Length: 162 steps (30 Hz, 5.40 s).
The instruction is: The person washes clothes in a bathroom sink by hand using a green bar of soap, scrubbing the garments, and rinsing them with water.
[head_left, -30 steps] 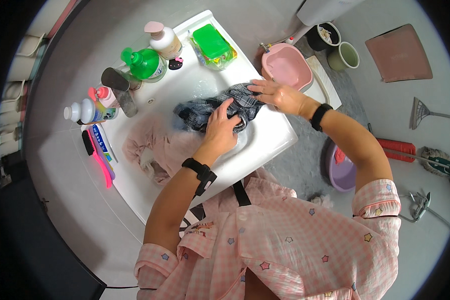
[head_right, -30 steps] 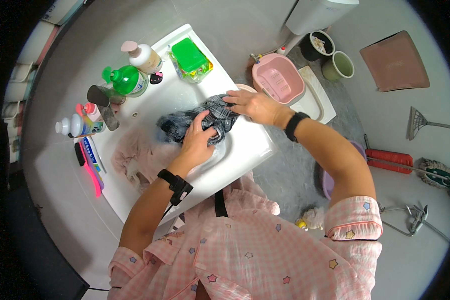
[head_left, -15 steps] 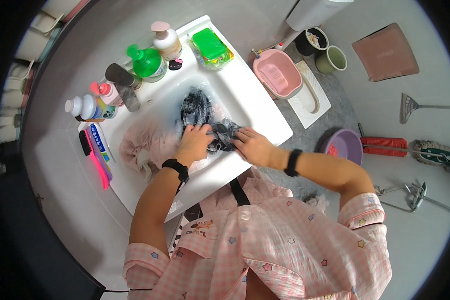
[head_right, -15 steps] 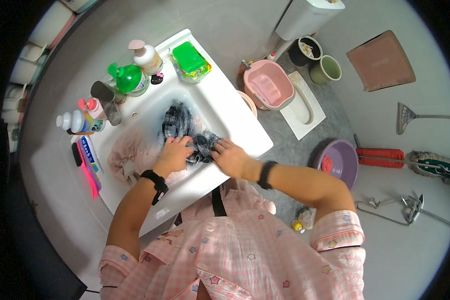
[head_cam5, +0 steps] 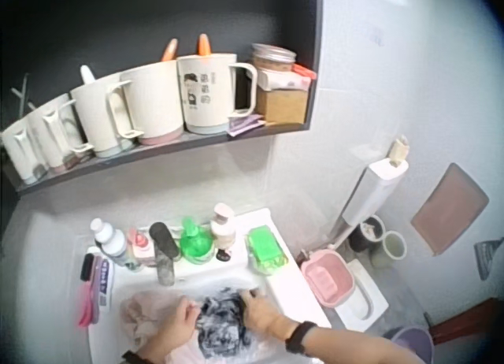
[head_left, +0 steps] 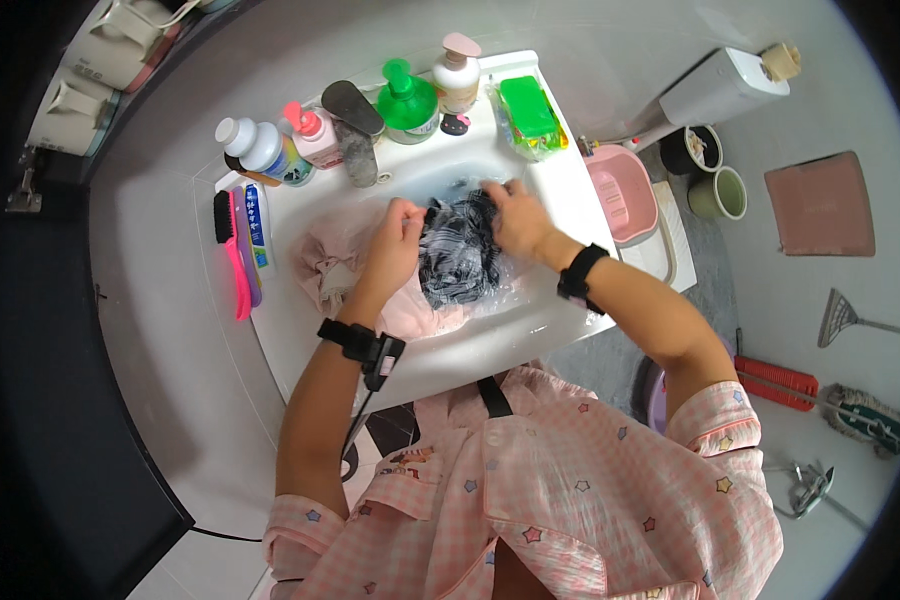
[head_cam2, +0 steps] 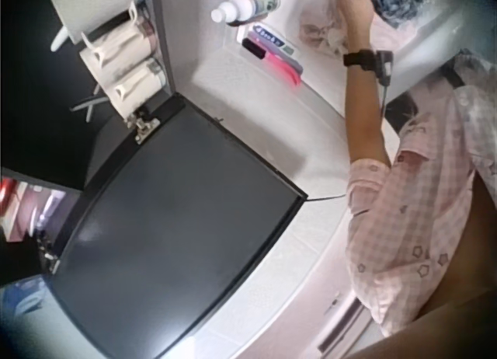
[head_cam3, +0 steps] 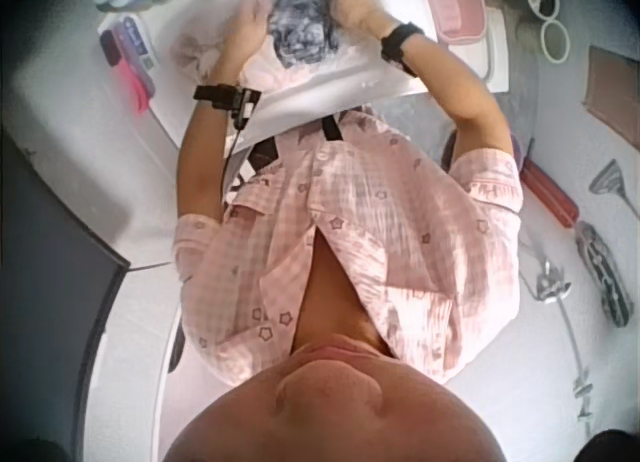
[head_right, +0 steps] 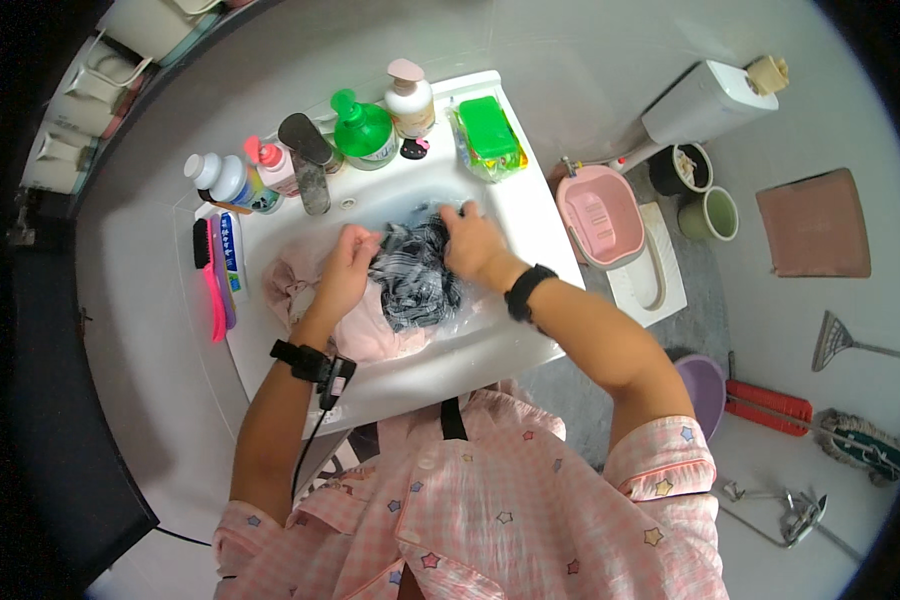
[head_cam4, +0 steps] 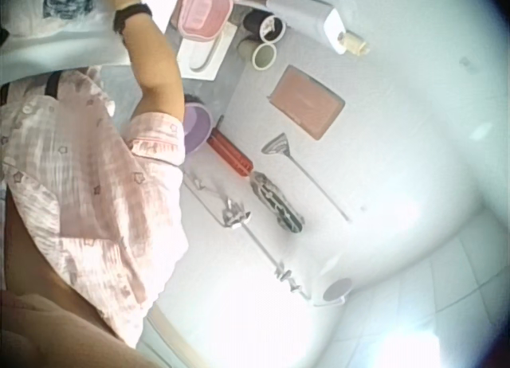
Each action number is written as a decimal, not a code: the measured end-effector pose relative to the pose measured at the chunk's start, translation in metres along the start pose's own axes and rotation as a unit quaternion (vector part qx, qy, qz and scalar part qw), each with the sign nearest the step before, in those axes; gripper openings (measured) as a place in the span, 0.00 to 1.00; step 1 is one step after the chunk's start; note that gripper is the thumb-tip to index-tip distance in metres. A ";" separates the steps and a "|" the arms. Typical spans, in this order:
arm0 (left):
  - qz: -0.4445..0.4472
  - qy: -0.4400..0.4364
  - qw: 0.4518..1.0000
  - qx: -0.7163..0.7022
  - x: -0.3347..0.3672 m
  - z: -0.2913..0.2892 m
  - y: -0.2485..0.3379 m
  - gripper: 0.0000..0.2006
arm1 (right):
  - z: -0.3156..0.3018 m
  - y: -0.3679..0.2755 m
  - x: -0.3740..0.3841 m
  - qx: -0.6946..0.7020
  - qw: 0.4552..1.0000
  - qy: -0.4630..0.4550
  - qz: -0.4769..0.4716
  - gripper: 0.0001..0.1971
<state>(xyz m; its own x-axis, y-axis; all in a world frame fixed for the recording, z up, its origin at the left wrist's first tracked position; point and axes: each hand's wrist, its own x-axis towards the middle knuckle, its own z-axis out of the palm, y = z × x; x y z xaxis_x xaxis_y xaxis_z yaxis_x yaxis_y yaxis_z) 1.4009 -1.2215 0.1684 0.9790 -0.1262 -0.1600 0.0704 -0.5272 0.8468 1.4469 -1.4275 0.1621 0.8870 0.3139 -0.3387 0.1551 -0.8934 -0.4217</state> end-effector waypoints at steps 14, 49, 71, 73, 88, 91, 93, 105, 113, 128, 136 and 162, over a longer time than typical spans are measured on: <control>-0.201 -0.223 0.877 0.375 0.026 0.053 -0.028 0.34 | 0.056 -0.012 0.030 -0.348 0.908 -0.221 -0.079 0.35; -0.065 0.023 0.971 0.230 -0.012 0.021 -0.028 0.29 | -0.074 -0.042 0.017 0.241 0.915 -0.109 -0.304 0.08; -0.044 0.049 0.969 0.236 -0.023 0.034 0.000 0.11 | 0.013 0.013 0.022 -0.147 0.938 0.011 -0.314 0.12; -0.073 -0.096 0.942 0.313 -0.023 0.056 0.019 0.12 | 0.024 0.010 0.021 -0.236 0.915 -0.170 -0.280 0.19; -0.272 -0.223 0.880 0.319 0.024 0.046 -0.055 0.16 | 0.081 -0.002 0.059 -0.340 0.900 -0.184 -0.199 0.13; -0.181 -0.170 0.891 0.381 0.011 0.036 -0.059 0.16 | 0.061 0.002 0.052 -0.383 0.874 -0.150 -0.259 0.14; -0.242 -0.139 0.927 0.251 0.019 0.024 -0.051 0.18 | 0.054 0.000 0.061 -0.362 0.888 -0.161 -0.233 0.14; -0.154 0.090 0.984 0.009 -0.057 -0.085 0.020 0.13 | -0.068 0.018 0.028 0.282 0.956 -0.027 -0.080 0.13; -0.117 0.206 0.972 -0.001 -0.046 -0.085 0.121 0.16 | -0.151 -0.071 -0.023 0.412 0.901 -0.135 -0.033 0.20; 0.133 0.197 0.942 0.238 -0.011 0.003 0.144 0.20 | -0.132 -0.074 -0.038 0.604 0.755 -0.250 0.057 0.26; -0.002 0.039 0.944 0.326 -0.014 0.057 0.016 0.36 | 0.007 0.009 0.027 -0.075 0.979 0.080 -0.171 0.20; -0.095 -0.197 0.899 0.380 -0.008 0.023 -0.051 0.23 | -0.032 -0.005 0.062 0.066 0.974 -0.185 -0.115 0.21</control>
<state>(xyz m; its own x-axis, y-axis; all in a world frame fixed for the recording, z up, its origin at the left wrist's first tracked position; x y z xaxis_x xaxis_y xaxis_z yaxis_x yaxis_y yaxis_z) 1.3851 -1.2129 0.1145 0.8091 -0.1823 -0.5586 -0.0689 -0.9735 0.2180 1.5153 -1.4134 0.1701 0.6141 0.6165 -0.4927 0.2522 -0.7449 -0.6177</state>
